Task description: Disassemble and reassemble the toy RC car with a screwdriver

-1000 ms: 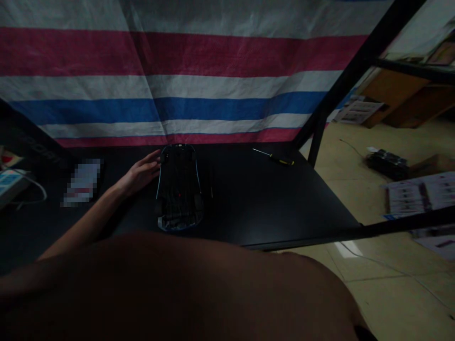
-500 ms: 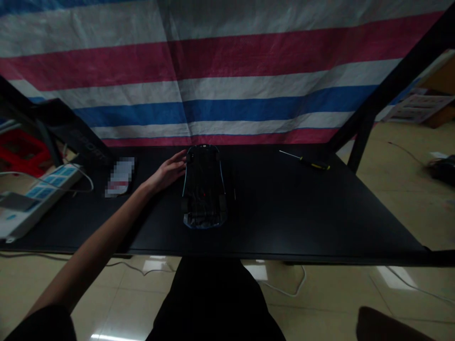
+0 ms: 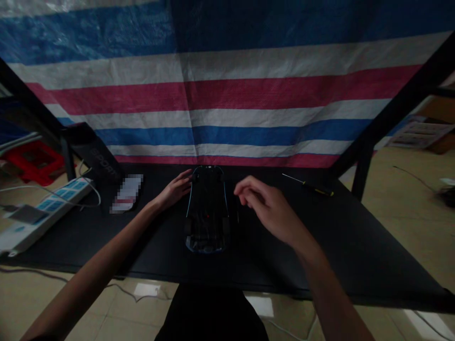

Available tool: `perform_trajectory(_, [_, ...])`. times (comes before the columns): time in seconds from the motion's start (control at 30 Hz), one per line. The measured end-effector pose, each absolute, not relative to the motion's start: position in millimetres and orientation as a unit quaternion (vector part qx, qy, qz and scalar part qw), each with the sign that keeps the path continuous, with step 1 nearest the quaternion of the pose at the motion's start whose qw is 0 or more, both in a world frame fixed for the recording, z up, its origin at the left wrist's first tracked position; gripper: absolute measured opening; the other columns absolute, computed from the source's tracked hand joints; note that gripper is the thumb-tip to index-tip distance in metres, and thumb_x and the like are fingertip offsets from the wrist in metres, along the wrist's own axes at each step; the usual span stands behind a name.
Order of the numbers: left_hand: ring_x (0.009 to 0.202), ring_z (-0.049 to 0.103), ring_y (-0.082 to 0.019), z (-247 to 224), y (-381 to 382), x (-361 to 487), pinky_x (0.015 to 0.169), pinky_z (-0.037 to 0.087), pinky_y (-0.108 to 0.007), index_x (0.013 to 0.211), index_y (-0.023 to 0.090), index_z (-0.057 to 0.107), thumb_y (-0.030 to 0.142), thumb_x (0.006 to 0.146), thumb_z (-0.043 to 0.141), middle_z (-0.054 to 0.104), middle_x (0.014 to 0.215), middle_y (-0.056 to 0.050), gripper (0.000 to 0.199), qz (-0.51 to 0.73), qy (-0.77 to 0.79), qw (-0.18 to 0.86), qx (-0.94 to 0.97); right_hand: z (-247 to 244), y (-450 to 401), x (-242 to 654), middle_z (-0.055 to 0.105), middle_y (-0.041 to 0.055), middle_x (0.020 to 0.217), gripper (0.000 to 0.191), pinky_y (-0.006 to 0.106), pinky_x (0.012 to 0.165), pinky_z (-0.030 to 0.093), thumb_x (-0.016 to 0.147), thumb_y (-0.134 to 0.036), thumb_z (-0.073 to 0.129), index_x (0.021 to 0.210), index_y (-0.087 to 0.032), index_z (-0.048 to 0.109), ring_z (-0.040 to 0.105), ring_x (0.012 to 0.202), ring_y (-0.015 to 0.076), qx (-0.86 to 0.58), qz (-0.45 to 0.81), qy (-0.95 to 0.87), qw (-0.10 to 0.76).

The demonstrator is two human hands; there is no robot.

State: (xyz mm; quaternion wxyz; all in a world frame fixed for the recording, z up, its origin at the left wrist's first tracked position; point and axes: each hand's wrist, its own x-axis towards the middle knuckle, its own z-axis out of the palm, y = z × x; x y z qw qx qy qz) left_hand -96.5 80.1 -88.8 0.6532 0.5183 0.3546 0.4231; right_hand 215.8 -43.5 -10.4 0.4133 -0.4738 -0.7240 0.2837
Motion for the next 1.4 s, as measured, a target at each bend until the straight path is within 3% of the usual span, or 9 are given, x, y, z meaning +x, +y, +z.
perform_trajectory(0.13, [0.134,0.056,-0.027,-91,79,-95,0.119,0.039,-0.049,0.141,0.028,0.055,0.041,0.091,0.067,0.05,0.158,-0.008,0.053,0.444,0.368,0.6,0.554,-42,19,205,0.061,-0.001,0.073,0.021,0.028,0.065,0.05,0.097,-0.027,0.048,0.092,-0.02,0.066,0.059,0.067,0.0147,-0.483,0.328,-0.693,0.423])
perform_trajectory(0.3, [0.134,0.055,-0.029,-86,74,-92,0.118,0.04,-0.049,0.134,0.026,0.059,0.043,0.092,0.068,0.059,0.146,-0.007,0.046,0.451,0.375,0.537,0.606,-78,39,190,0.062,0.0014,0.077,0.022,0.031,0.074,0.048,0.091,-0.027,0.042,0.093,-0.022,0.063,0.062,0.076,0.0189,-0.519,0.265,-0.655,0.481])
perform_trajectory(0.47, [0.131,0.057,-0.032,-81,75,-91,0.116,0.041,-0.05,0.132,0.024,0.063,0.04,0.089,0.07,0.067,0.137,-0.008,0.046,0.433,0.386,0.515,0.631,-93,26,184,0.065,0.0029,0.082,0.019,0.032,0.079,0.047,0.091,-0.028,0.046,0.09,-0.024,0.064,0.063,0.08,0.0205,-0.528,0.24,-0.66,0.477])
perform_trajectory(1.4, [0.131,0.057,-0.031,-84,76,-88,0.114,0.045,-0.049,0.132,0.022,0.061,0.027,0.093,0.062,0.062,0.143,-0.007,0.04,0.409,0.391,0.472,0.676,-97,29,191,0.062,0.0001,0.075,0.018,0.032,0.074,0.042,0.093,-0.025,0.049,0.088,-0.022,0.066,0.059,0.076,0.0181,-0.508,0.251,-0.663,0.489])
